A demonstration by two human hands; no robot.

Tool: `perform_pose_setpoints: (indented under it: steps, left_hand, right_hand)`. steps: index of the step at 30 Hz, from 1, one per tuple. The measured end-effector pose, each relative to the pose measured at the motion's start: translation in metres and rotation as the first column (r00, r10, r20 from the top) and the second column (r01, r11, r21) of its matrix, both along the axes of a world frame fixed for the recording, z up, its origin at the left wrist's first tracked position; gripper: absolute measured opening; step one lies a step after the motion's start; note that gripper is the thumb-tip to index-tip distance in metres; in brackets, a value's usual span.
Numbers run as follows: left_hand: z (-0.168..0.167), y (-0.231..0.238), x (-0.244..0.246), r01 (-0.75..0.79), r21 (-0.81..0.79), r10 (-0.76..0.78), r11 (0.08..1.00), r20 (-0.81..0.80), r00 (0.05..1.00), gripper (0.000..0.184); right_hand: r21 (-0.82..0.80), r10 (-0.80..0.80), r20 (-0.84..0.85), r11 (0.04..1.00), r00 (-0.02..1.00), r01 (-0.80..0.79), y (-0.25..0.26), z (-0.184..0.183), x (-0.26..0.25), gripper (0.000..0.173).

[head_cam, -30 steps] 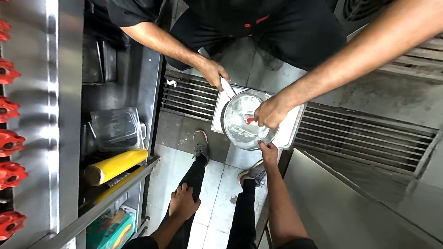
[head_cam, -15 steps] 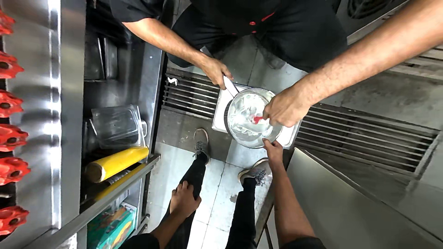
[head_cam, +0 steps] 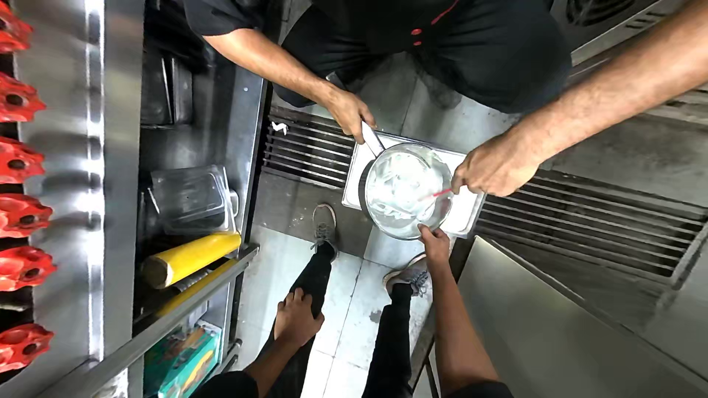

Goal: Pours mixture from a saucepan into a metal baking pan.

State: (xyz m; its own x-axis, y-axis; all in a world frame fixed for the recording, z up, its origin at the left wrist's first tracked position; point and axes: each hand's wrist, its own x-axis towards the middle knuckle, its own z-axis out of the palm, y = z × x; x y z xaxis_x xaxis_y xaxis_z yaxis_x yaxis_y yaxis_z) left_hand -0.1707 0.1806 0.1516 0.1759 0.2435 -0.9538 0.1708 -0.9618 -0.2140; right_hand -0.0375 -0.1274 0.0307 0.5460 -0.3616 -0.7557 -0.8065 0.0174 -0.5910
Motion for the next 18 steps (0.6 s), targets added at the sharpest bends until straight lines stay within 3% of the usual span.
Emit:
perform_pose_setpoints:
  steps: [18]
  left_hand:
    - [-0.0003, -0.0018, 0.0022, 0.018, 0.006, -0.018, 1.0, -0.002, 1.0, 0.067]
  right_hand:
    - [-0.004, -0.01, -0.005, 1.0, 1.0, 0.01, -0.005, -0.0005, 0.01, 0.023]
